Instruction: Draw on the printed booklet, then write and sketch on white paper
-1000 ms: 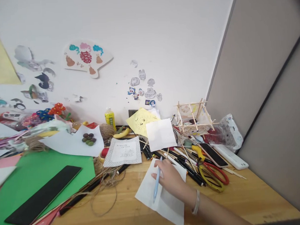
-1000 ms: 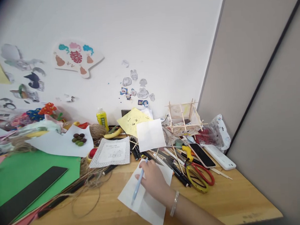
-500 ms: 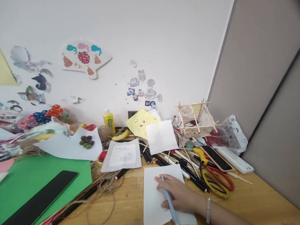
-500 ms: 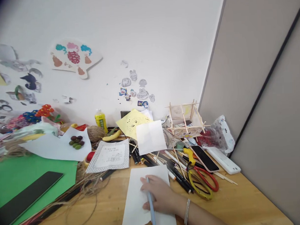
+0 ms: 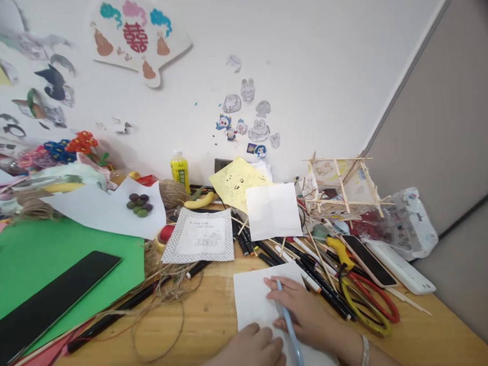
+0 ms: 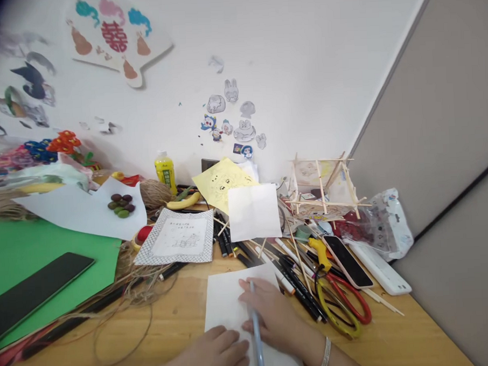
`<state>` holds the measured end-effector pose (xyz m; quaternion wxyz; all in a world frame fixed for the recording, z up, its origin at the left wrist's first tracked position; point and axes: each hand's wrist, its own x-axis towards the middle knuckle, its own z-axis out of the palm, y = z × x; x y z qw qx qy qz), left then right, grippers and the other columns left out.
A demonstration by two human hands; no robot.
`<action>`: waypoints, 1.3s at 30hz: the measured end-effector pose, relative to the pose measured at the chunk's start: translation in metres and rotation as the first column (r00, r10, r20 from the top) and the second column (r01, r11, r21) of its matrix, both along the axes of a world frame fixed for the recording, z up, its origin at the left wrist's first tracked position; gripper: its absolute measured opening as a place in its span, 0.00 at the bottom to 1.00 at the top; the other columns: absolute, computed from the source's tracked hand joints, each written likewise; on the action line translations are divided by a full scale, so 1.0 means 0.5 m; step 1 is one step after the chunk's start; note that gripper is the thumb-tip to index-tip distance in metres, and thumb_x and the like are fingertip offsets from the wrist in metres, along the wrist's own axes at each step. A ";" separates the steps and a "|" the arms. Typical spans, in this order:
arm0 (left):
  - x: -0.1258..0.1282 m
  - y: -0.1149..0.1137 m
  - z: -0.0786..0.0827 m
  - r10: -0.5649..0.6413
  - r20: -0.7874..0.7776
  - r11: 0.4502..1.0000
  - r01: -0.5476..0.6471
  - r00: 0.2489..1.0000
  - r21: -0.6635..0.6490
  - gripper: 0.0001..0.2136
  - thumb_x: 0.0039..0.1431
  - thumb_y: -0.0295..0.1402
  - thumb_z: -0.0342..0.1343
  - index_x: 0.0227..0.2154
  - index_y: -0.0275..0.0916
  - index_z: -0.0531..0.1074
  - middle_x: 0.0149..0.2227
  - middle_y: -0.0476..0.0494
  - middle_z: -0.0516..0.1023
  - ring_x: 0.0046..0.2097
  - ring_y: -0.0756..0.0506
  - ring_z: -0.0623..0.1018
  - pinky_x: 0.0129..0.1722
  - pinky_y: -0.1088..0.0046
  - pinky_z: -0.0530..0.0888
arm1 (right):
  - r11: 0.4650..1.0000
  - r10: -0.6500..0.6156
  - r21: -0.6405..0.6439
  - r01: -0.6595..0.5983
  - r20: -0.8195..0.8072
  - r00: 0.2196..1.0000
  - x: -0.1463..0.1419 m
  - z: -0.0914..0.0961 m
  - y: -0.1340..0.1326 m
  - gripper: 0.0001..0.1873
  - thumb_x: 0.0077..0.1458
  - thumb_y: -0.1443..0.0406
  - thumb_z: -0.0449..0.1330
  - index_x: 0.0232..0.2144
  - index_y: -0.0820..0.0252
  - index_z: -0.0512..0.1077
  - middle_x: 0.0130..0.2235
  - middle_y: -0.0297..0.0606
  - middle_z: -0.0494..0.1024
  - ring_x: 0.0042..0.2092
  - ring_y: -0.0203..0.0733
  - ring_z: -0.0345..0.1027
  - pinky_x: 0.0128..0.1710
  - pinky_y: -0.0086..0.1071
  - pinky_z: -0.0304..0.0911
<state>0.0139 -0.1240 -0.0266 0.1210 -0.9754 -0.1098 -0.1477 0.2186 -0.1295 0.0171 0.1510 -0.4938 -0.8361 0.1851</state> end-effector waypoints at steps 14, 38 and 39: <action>-0.014 0.026 -0.033 0.017 0.107 0.995 -0.006 0.994 -0.102 0.21 0.65 0.44 0.48 0.51 0.31 0.68 0.52 0.33 0.73 0.53 0.34 0.71 0.48 0.58 0.68 | 0.990 -0.053 0.103 0.095 -0.348 0.936 -0.007 0.025 0.032 0.18 0.65 0.58 0.49 0.52 0.54 0.68 0.44 0.43 0.76 0.47 0.46 0.70 0.49 0.40 0.65; -0.001 -0.008 -0.111 0.141 0.277 0.990 -0.142 0.950 -0.017 0.14 0.64 0.35 0.52 0.51 0.40 0.68 0.52 0.34 0.74 0.49 0.35 0.75 0.47 0.59 0.68 | 0.982 -0.069 0.085 0.167 -0.664 0.745 -0.074 0.055 0.106 0.04 0.56 0.61 0.63 0.33 0.54 0.76 0.31 0.36 0.77 0.38 0.43 0.72 0.39 0.38 0.68; -0.001 -0.009 -0.113 0.138 0.263 0.990 -0.139 0.955 -0.016 0.15 0.64 0.36 0.52 0.53 0.41 0.66 0.52 0.34 0.74 0.49 0.35 0.76 0.47 0.59 0.68 | 0.984 -0.078 0.071 0.164 -0.655 0.751 -0.074 0.058 0.100 0.05 0.56 0.60 0.63 0.32 0.54 0.75 0.28 0.35 0.76 0.34 0.42 0.72 0.36 0.36 0.68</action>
